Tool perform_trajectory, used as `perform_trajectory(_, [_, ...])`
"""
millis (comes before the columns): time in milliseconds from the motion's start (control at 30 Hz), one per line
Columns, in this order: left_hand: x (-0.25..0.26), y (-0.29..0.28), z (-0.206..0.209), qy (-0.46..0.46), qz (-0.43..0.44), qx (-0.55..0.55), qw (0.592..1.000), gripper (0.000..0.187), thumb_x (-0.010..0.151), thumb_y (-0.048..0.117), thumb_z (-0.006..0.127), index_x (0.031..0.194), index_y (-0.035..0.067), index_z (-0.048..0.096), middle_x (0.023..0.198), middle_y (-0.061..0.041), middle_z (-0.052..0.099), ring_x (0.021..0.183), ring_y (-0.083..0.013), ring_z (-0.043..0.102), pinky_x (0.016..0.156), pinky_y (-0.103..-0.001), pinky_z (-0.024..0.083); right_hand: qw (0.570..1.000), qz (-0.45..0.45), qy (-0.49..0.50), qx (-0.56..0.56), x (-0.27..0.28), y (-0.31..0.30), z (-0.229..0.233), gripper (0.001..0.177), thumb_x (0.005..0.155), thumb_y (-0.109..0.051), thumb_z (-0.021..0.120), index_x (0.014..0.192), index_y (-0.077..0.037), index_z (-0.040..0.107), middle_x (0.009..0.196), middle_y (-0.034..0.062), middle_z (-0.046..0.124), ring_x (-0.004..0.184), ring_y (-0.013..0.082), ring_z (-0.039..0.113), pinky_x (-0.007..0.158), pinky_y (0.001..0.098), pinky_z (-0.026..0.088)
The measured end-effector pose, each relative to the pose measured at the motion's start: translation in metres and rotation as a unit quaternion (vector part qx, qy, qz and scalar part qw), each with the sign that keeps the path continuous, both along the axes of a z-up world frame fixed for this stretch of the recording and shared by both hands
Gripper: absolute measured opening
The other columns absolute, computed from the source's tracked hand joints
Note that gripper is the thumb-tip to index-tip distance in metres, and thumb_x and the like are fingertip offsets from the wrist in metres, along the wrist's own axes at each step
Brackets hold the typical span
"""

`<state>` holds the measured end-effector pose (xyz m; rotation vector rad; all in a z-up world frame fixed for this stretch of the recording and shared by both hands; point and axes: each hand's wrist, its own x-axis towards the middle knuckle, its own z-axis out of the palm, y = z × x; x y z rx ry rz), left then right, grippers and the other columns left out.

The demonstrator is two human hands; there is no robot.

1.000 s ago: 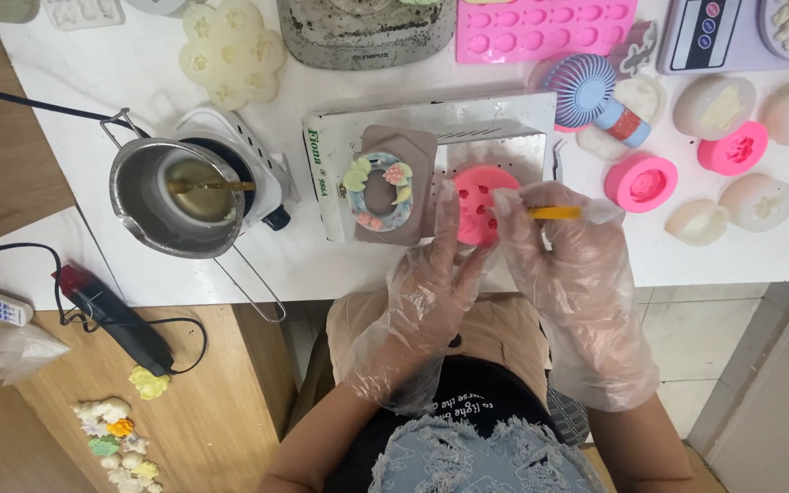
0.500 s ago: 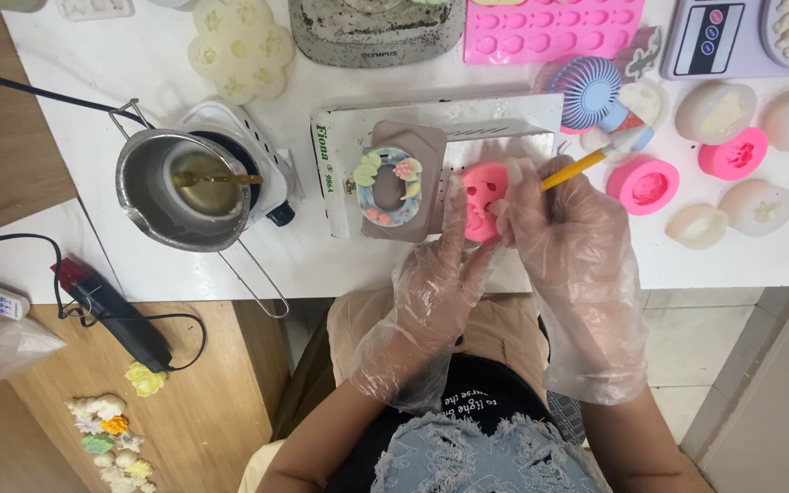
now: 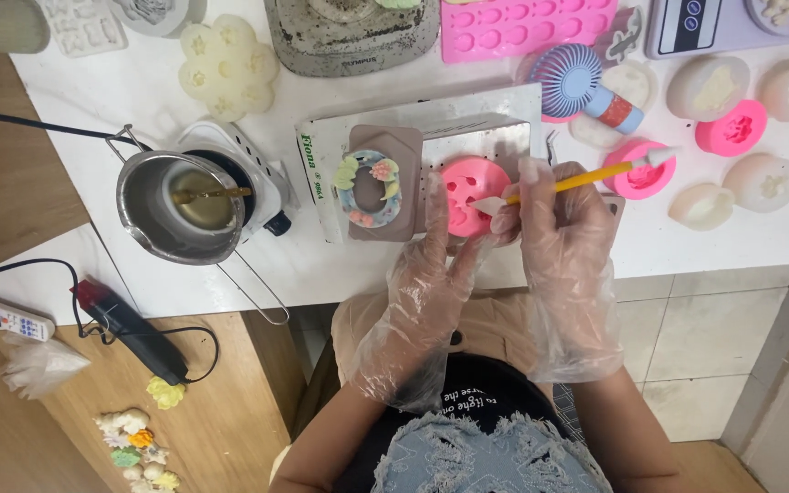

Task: Making decorative candles using silicone molds, liquid wax, and various tools.

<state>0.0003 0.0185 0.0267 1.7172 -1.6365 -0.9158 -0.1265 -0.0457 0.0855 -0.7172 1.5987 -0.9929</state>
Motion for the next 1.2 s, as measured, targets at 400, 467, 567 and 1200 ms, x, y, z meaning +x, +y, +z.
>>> perform_trajectory(400, [0.002, 0.002, -0.004, 0.003, -0.006, 0.008, 1.0, 0.084, 0.099, 0.024, 0.072, 0.165, 0.009, 0.022, 0.09, -0.009, 0.073, 0.079, -0.0272, 0.071, 0.072, -0.041, 0.056, 0.924, 0.213, 0.253, -0.193, 0.002, 0.01, 0.021, 0.014, 0.111, -0.012, 0.064, 0.106, 0.001, 0.065, 0.086, 0.0077, 0.066, 0.075, 0.0123, 0.061, 0.068, 0.0277, 0.05])
perform_trajectory(467, [0.002, 0.002, -0.004, 0.017, -0.008, -0.006, 1.0, 0.083, 0.099, 0.022, 0.071, 0.165, 0.01, 0.022, 0.092, -0.008, 0.074, 0.08, -0.0266, 0.071, 0.073, -0.041, 0.056, 0.889, 0.258, 0.309, -0.219, 0.006, 0.006, 0.028, 0.013, 0.111, -0.011, 0.066, 0.105, 0.001, 0.065, 0.088, 0.0109, 0.065, 0.076, 0.0143, 0.06, 0.068, 0.0295, 0.047])
perform_trajectory(567, [0.001, 0.001, -0.004, 0.013, -0.004, 0.0, 1.0, 0.082, 0.099, 0.021, 0.073, 0.165, 0.009, 0.025, 0.088, -0.009, 0.072, 0.078, -0.0272, 0.07, 0.072, -0.042, 0.056, 0.928, 0.226, 0.256, -0.146, 0.009, 0.002, 0.022, 0.011, 0.107, -0.009, 0.065, 0.102, 0.001, 0.066, 0.078, 0.0098, 0.066, 0.063, 0.0108, 0.06, 0.057, 0.0267, 0.047])
perform_trajectory(1200, [0.0, -0.001, -0.001, -0.008, -0.002, 0.017, 1.0, 0.082, 0.099, 0.029, 0.072, 0.162, 0.004, 0.027, 0.087, -0.012, 0.072, 0.076, -0.0284, 0.071, 0.07, -0.042, 0.056, 0.998, 0.031, 0.03, -0.036, -0.002, 0.009, -0.009, 0.028, 0.111, -0.027, 0.057, 0.099, -0.002, 0.059, 0.074, 0.0048, 0.066, 0.066, 0.008, 0.063, 0.063, 0.024, 0.054])
